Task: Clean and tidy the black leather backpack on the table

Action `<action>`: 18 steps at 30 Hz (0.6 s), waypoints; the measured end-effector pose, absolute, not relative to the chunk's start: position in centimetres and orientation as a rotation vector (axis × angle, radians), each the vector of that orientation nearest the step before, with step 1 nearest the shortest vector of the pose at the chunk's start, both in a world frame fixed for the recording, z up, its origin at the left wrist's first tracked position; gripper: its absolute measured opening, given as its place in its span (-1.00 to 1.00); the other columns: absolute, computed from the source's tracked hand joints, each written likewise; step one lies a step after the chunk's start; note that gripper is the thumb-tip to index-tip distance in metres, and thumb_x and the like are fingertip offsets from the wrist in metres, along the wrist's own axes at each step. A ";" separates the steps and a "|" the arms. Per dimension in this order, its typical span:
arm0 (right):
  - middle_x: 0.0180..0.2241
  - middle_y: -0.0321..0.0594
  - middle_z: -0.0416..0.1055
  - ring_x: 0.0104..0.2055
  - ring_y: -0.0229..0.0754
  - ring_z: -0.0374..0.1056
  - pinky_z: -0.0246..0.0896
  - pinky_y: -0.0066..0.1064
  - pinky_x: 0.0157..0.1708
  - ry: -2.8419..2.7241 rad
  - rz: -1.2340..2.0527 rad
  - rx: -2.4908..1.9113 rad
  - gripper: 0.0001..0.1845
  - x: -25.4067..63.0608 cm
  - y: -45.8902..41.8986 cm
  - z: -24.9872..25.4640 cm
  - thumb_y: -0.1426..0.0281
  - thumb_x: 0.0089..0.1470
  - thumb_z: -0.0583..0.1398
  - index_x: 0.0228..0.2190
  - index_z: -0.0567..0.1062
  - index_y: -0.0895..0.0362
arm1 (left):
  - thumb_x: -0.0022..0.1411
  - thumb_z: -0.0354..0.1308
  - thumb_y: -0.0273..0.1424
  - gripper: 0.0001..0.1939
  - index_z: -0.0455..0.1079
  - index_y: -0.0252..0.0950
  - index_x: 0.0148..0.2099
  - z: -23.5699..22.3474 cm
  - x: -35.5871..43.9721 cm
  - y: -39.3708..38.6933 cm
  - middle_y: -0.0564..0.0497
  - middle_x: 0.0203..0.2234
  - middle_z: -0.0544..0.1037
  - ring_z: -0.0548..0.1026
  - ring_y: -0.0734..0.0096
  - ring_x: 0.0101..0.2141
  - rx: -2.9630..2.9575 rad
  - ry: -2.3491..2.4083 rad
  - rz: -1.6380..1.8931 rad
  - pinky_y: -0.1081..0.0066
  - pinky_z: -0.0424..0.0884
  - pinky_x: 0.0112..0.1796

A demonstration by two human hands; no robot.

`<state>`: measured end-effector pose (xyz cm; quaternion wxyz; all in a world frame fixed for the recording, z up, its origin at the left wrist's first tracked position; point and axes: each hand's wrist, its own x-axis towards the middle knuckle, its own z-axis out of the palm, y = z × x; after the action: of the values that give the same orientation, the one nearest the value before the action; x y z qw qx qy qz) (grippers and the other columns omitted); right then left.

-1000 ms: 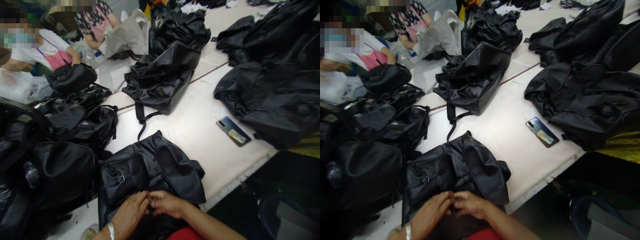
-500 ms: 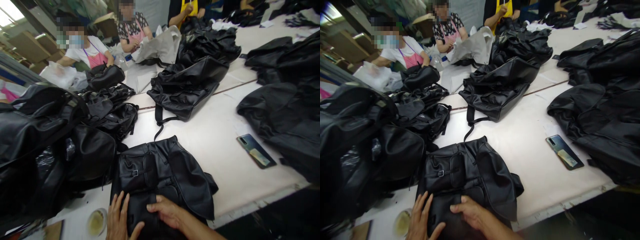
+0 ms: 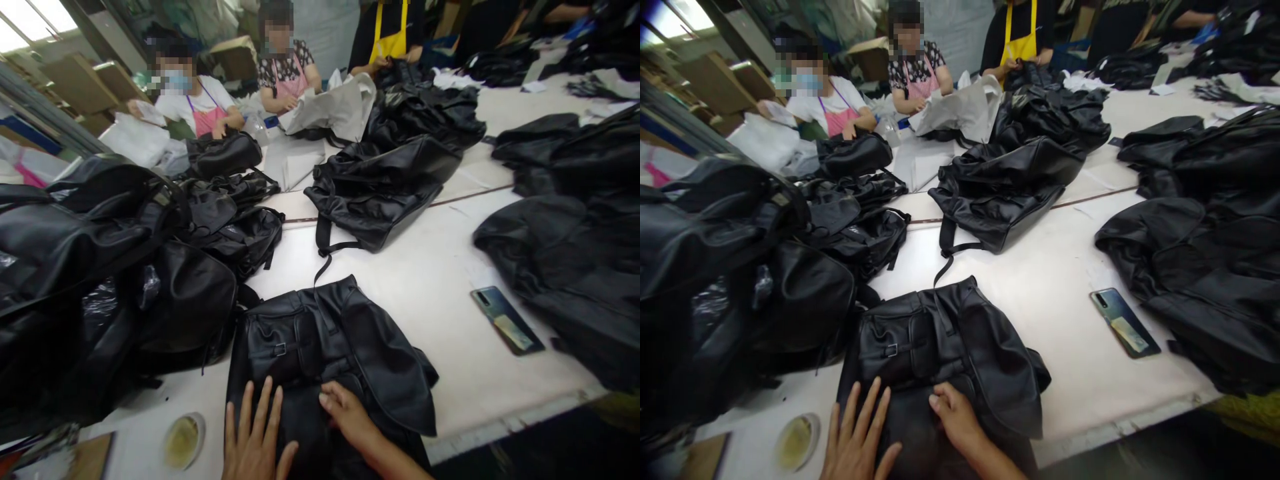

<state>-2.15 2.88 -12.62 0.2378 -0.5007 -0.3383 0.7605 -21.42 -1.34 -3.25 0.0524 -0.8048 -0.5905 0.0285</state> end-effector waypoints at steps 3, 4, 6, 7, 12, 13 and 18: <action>-0.37 -0.20 0.46 -0.36 -0.14 0.41 0.26 -0.39 -0.44 -1.189 1.960 -1.486 -0.66 1.2 1.7 -11.3 0.17 0.08 0.09 -0.22 0.44 0.13 | 0.12 0.10 -0.30 -0.23 0.00 -0.41 0.33 -2.5 -20.0 -0.6 -0.18 0.28 0.13 -0.16 -0.05 0.31 -2.651 -1.524 0.118 -0.10 -0.34 0.25; -0.35 -0.19 0.48 -0.32 -0.14 0.42 0.30 -0.36 -0.37 -1.297 1.883 -1.519 -0.71 2.4 1.2 -10.7 0.21 0.12 0.07 -0.24 0.45 0.12 | 0.10 0.11 -0.28 -0.22 0.00 -0.39 0.33 -2.7 -19.7 -0.5 -0.15 0.30 0.11 -0.19 -0.02 0.32 -2.714 -1.461 0.150 -0.08 -0.40 0.25; -0.26 -0.17 0.50 -0.21 -0.14 0.44 0.34 -0.31 -0.19 -1.496 1.668 -1.597 -0.72 4.4 0.2 -9.8 0.27 0.20 0.01 -0.21 0.46 0.09 | 0.10 0.11 -0.24 -0.21 -0.01 -0.32 0.34 -3.7 -19.4 -0.4 -0.09 0.32 0.05 -0.24 0.00 0.32 -2.787 -1.446 0.235 -0.13 -0.45 0.24; -0.18 -0.15 0.50 -0.13 -0.13 0.43 0.33 -0.29 -0.09 -1.590 1.551 -1.626 -0.69 5.3 -0.3 -9.5 0.29 0.23 -0.02 -0.16 0.45 0.08 | 0.11 0.11 -0.23 -0.21 -0.02 -0.30 0.34 -4.4 -19.4 -0.4 -0.08 0.32 0.03 -0.25 0.00 0.33 -2.806 -1.472 0.285 -0.15 -0.46 0.24; -0.03 0.00 0.46 -0.06 0.04 0.44 0.37 -0.06 -0.06 -2.035 0.983 -1.830 -0.53 7.7 -1.5 -9.8 0.40 0.25 -0.10 0.13 0.31 0.05 | 0.16 0.09 -0.22 -0.26 0.01 -0.36 0.33 -7.0 -19.9 -1.0 -0.16 0.32 -0.02 -0.24 -0.03 0.32 -2.846 -1.589 0.504 -0.23 -0.37 0.24; -0.03 0.02 0.46 -0.07 0.07 0.44 0.38 -0.03 -0.07 -2.074 0.914 -1.861 -0.53 7.8 -1.5 -10.1 0.40 0.24 -0.08 0.14 0.32 0.06 | 0.17 0.10 -0.22 -0.27 0.03 -0.38 0.32 -7.3 -19.9 -1.1 -0.19 0.32 -0.01 -0.23 -0.04 0.32 -2.851 -1.596 0.543 -0.24 -0.33 0.24; 0.06 -0.06 0.40 0.13 0.08 0.30 0.24 -0.04 0.11 -2.118 0.881 -1.794 -0.51 7.6 -0.4 -11.0 0.45 0.10 0.08 0.09 0.38 0.03 | 0.13 0.15 -0.27 -0.24 0.02 -0.42 0.31 -7.4 -18.5 -0.7 -0.25 0.30 -0.04 -0.16 -0.09 0.31 -2.813 -1.646 0.723 -0.27 -0.21 0.24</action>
<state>7.58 -0.40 -10.95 0.1146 -0.6120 -0.7225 0.3007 -18.48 -0.69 -7.42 -0.0982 -0.8386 -0.4906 0.2155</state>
